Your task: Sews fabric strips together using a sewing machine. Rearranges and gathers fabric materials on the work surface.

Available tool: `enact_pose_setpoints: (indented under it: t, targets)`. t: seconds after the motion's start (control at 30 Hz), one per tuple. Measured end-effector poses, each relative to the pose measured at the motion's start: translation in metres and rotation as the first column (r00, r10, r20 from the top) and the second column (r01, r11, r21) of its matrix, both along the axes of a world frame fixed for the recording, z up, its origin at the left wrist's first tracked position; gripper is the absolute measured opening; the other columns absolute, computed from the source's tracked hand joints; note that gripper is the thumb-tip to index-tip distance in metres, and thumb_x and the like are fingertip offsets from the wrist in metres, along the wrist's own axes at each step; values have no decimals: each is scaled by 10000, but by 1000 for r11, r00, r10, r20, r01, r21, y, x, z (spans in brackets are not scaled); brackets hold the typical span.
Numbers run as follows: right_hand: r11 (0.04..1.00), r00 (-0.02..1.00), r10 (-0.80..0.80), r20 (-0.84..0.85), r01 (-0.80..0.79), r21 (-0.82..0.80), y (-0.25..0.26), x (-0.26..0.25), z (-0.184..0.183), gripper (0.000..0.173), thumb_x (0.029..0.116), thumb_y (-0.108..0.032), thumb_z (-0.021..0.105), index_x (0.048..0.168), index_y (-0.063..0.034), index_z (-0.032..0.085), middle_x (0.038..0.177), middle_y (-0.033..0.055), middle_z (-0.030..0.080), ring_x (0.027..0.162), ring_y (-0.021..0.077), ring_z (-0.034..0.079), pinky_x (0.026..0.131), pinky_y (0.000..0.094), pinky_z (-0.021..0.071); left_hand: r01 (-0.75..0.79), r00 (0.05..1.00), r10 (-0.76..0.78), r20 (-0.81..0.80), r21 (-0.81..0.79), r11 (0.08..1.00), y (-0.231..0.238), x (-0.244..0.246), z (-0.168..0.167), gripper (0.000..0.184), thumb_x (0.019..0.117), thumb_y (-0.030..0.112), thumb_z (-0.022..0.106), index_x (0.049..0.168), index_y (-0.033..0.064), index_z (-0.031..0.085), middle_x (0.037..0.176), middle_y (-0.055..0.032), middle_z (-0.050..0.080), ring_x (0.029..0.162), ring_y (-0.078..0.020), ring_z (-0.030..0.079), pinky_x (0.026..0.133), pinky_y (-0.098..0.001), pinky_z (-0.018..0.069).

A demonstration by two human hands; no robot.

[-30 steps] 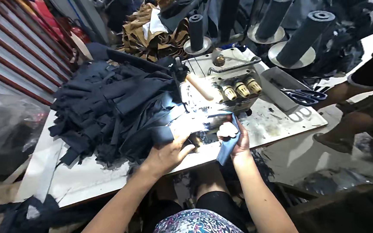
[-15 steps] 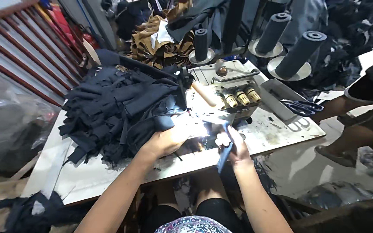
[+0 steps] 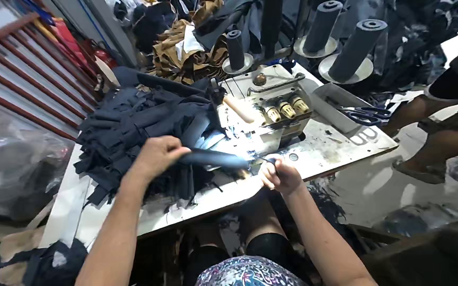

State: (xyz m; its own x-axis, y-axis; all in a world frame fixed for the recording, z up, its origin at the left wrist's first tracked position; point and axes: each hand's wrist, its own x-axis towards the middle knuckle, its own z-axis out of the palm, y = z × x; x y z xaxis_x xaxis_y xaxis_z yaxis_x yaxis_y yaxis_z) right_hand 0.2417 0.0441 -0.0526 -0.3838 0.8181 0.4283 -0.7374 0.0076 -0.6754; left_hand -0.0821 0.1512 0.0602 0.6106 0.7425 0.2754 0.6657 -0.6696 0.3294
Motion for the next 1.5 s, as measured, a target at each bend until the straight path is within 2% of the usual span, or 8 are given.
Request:
enact_pose_setpoints:
  t: [0.1, 0.27, 0.43, 0.57, 0.67, 0.9, 1.1, 1.5]
  targets:
    - [953, 989, -144, 45, 151, -262, 12, -4, -11, 251, 973, -342, 629, 829, -152, 710, 655, -31, 652, 618, 86, 663, 714, 304, 612, -214, 967, 240, -88, 234, 948, 0, 4, 0, 217, 865, 32, 779, 1074, -13, 735, 1144, -296, 644, 1080, -536, 601, 960, -743, 419]
    - [940, 996, -84, 9, 83, -330, 13, -11, -24, 370, 1048, -458, 485, 966, -155, 680, 764, -38, 618, 694, 92, 633, 727, 309, 594, 52, 997, -65, 29, 323, 945, -67, 75, -55, 298, 951, 8, 567, 1198, 33, 732, 1229, -157, 711, 1206, -333, 663, 1090, -577, 471]
    - [903, 991, 67, -116, -110, -416, -7, -13, -32, 800, 888, -862, 337, 1032, -155, 684, 851, -22, 634, 755, 119, 639, 746, 326, 576, 181, 951, -245, 187, 303, 936, -32, 59, -94, 339, 1043, 173, 471, 1180, -4, 725, 1230, -177, 705, 1220, -308, 651, 1092, -462, 487]
    - [832, 937, 193, -290, -313, -458, -15, -40, -43, 502, 997, -587, 485, 1011, -125, 682, 860, 4, 654, 761, 139, 647, 730, 327, 571, 247, 954, -257, 153, 83, 966, 13, 41, -66, 639, 1097, 489, 299, 1318, -4, 641, 1383, -166, 612, 1342, -248, 554, 1161, -395, 421]
    - [826, 927, 189, -325, -329, -458, -15, -44, -37, 232, 1011, -350, 552, 982, -142, 648, 836, -24, 609, 724, 94, 607, 699, 259, 536, 86, 996, -86, 6, -3, 996, 48, 9, -49, 444, 1043, 251, 560, 1404, -9, 575, 1459, -218, 552, 1353, -368, 545, 1140, -539, 423]
    - [876, 988, -140, -60, 95, -473, -3, -32, -17, 296, 1089, -250, 395, 990, -122, 642, 676, -50, 541, 588, 46, 528, 639, 213, 508, -344, 938, 346, 33, 227, 911, 3, 3, -10, 362, 949, 83, 694, 1294, -19, 660, 1420, -273, 555, 1324, -479, 517, 1109, -653, 393]
    - [899, 978, -183, -96, 127, -419, 5, -29, -23, 290, 1068, -319, 471, 994, -144, 691, 662, -63, 547, 593, 47, 540, 645, 217, 513, 44, 980, -81, 184, 199, 979, -56, 65, -82, 384, 1033, 212, 524, 1348, 23, 633, 1399, -175, 618, 1370, -316, 546, 1157, -476, 429]
    - [784, 902, -389, -187, 218, -581, 15, -4, -13, 465, 1107, -356, 301, 873, -137, 639, 607, -42, 528, 528, 84, 552, 570, 248, 535, -17, 995, 51, -84, 360, 933, -83, 101, -78, 273, 1006, 137, 596, 1204, -15, 706, 1187, -183, 709, 1153, -367, 668, 1028, -514, 519]
